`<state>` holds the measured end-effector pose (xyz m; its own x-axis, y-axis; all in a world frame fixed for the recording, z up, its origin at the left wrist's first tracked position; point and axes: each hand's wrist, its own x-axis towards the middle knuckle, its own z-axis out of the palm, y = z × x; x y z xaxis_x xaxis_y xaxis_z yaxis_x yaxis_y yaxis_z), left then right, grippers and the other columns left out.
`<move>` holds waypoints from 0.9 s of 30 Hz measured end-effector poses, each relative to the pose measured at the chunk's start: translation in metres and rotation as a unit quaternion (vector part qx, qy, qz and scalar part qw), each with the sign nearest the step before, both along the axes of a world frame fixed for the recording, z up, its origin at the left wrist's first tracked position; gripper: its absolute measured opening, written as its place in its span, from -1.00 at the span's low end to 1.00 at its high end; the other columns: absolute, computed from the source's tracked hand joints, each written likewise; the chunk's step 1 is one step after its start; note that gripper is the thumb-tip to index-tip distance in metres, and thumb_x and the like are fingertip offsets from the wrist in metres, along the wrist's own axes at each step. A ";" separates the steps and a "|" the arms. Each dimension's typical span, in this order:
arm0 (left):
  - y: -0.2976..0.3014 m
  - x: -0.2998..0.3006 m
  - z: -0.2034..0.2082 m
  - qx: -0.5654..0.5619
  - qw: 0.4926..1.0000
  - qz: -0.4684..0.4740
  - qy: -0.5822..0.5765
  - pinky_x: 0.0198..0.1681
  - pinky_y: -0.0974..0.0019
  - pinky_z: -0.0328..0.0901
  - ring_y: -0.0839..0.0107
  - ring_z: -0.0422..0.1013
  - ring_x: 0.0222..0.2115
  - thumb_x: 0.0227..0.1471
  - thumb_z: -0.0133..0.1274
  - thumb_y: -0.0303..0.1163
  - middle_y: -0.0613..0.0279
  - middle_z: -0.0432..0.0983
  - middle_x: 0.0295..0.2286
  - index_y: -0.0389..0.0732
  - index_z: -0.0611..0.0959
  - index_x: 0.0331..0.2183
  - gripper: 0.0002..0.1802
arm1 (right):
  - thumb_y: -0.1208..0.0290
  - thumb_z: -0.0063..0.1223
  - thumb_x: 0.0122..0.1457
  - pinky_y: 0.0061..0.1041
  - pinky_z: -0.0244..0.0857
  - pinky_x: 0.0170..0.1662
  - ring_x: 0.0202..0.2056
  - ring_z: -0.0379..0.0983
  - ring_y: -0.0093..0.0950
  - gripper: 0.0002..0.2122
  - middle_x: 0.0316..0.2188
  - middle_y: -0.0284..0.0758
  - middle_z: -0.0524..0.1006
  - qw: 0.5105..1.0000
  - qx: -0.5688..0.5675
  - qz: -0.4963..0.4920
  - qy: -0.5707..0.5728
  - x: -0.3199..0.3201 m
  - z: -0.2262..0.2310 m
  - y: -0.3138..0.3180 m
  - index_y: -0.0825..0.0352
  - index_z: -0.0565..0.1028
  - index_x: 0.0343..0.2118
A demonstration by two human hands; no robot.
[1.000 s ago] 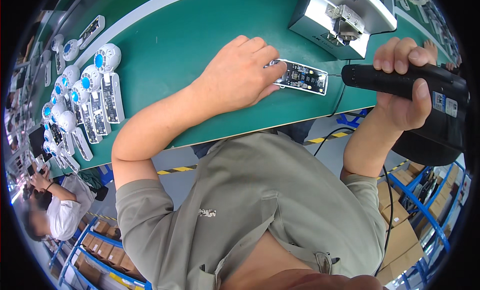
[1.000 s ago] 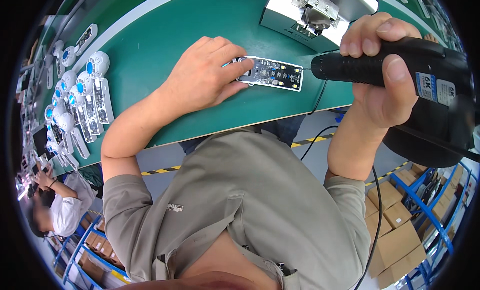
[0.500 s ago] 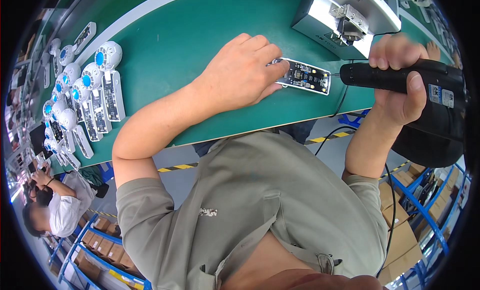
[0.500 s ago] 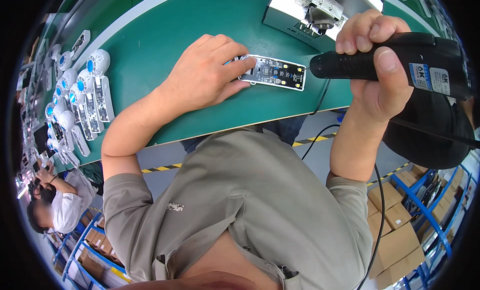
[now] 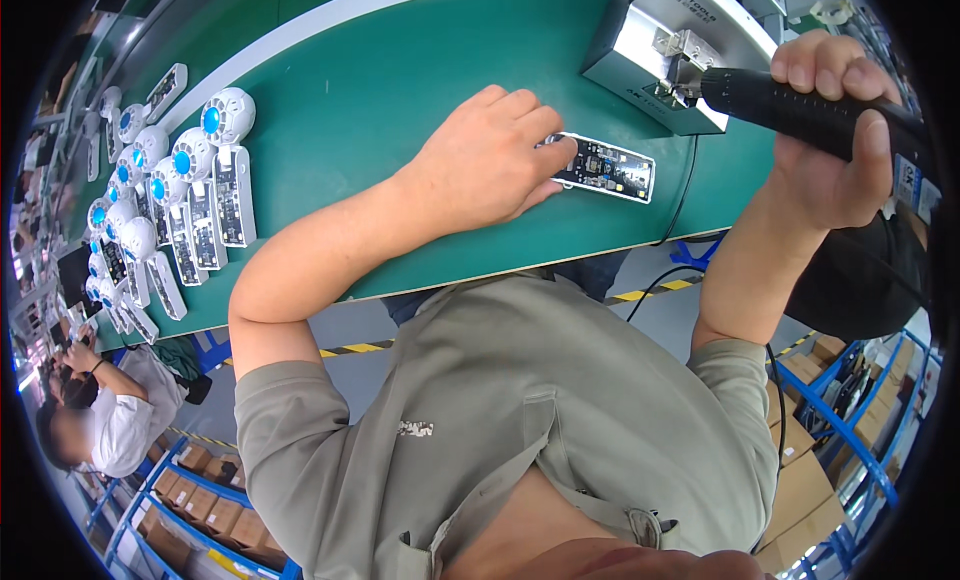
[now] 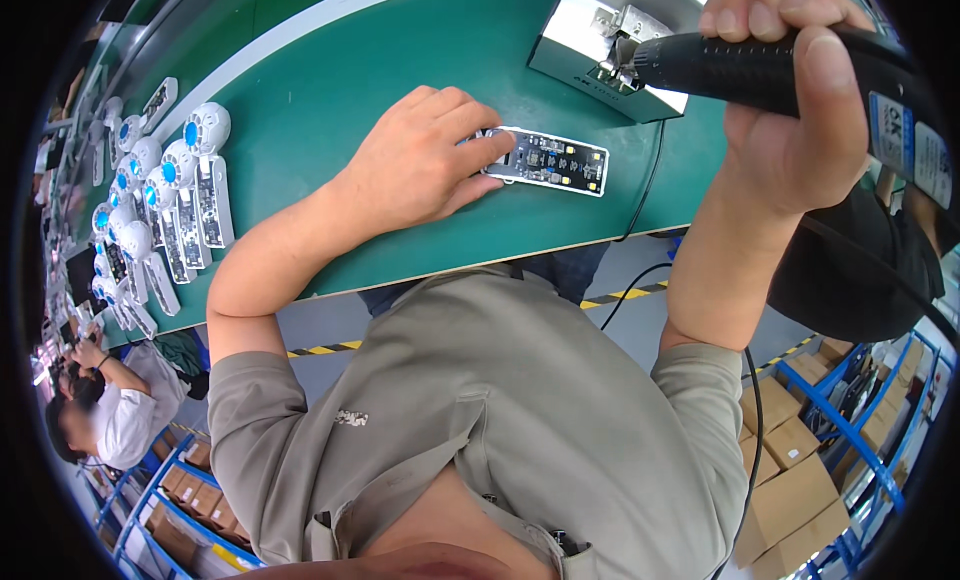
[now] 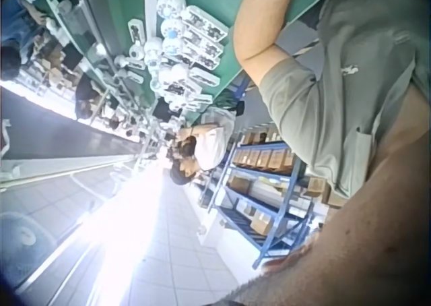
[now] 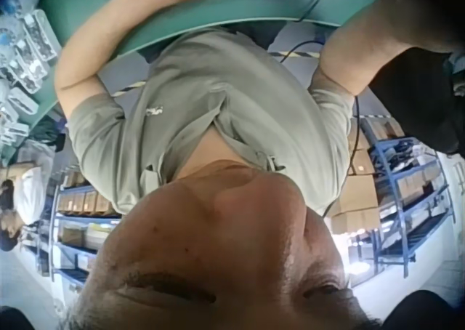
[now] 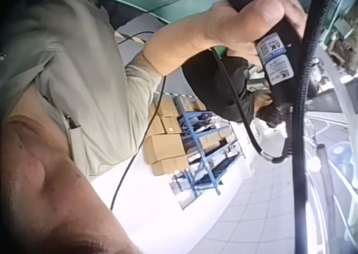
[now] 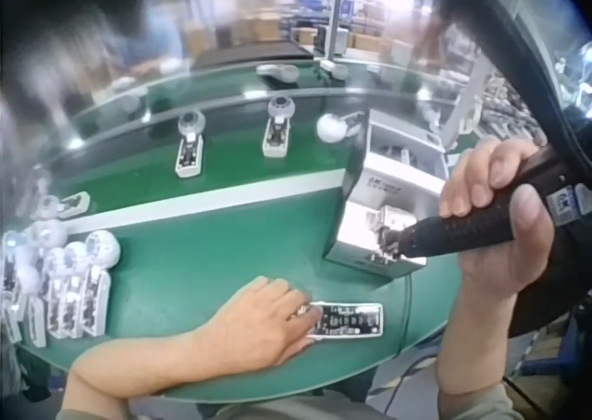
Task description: Assembling electronic components onto a printed circuit board at a production line station.
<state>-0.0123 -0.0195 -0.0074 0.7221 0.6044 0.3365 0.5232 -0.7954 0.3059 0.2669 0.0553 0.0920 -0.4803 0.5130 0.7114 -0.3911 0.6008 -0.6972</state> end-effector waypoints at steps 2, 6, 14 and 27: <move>0.000 0.000 -0.001 0.003 1.000 0.002 -0.002 -0.19 0.31 0.22 0.32 0.31 -0.30 -0.11 0.20 -0.31 0.26 0.42 -0.24 -0.17 0.61 -0.23 -0.67 | 0.15 -0.15 0.14 -0.44 0.17 -0.18 -0.29 0.25 -0.46 -0.60 -0.33 -0.32 0.34 1.000 -0.025 0.012 0.000 -0.003 -0.001 0.000 0.31 0.43 -0.07; 0.003 0.000 0.000 0.002 1.000 0.002 0.000 -0.19 0.31 0.22 0.32 0.31 -0.30 -0.12 0.21 -0.32 0.27 0.42 -0.24 -0.16 0.61 -0.23 -0.67 | 0.16 -0.15 0.15 -0.46 0.21 -0.22 -0.31 0.27 -0.45 -0.59 -0.31 -0.29 0.34 0.999 -0.040 0.022 -0.004 -0.003 0.001 -0.015 0.34 0.40 -0.04; 0.002 0.000 0.000 -0.006 1.000 0.003 0.007 -0.18 0.31 0.23 0.32 0.33 -0.27 -0.14 0.22 -0.34 0.28 0.43 -0.24 -0.16 0.61 -0.23 -0.66 | 0.17 -0.12 0.15 -0.48 0.25 -0.27 -0.35 0.28 -0.44 -0.57 -0.33 -0.27 0.33 0.996 -0.090 -0.010 0.000 0.006 -0.019 -0.060 0.36 0.35 0.00; 0.002 0.001 -0.001 -0.005 1.000 0.005 0.001 -0.16 0.30 0.24 0.33 0.35 -0.27 -0.16 0.24 -0.35 0.29 0.45 -0.24 -0.16 0.62 -0.24 -0.65 | 0.24 -0.02 0.10 -0.51 0.26 -0.32 -0.41 0.28 -0.44 -0.63 -0.41 -0.29 0.33 0.994 -0.111 -0.013 0.015 0.007 -0.037 -0.067 0.35 0.36 -0.07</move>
